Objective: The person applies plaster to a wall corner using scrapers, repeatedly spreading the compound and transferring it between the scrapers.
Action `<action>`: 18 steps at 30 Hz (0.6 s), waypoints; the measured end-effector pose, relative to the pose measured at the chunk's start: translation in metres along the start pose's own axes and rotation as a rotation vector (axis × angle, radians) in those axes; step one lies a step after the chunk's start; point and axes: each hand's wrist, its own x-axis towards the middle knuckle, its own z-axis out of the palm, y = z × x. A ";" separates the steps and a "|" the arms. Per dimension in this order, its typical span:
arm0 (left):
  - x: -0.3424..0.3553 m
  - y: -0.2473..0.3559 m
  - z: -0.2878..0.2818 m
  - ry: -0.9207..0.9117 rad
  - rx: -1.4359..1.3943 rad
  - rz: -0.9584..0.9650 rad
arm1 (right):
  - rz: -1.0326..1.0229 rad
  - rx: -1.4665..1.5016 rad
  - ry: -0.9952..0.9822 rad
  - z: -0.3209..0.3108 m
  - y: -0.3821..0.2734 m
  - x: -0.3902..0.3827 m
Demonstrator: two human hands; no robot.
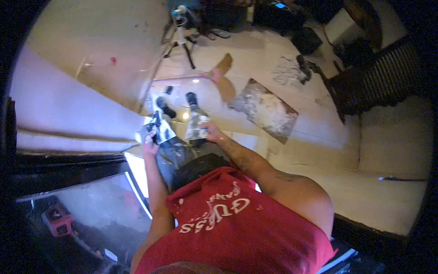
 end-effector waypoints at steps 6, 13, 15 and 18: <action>-0.011 0.016 -0.052 -0.021 -0.030 -0.006 | 0.032 0.004 0.026 0.011 -0.006 -0.011; -0.009 0.011 -0.022 0.093 -0.067 -0.029 | -0.049 0.041 0.124 0.014 -0.023 -0.033; -0.007 0.010 -0.014 0.130 -0.015 -0.049 | 0.031 0.095 0.108 0.007 -0.023 -0.032; -0.008 0.017 -0.040 -0.024 0.047 0.059 | -0.023 0.012 0.059 0.016 -0.019 -0.022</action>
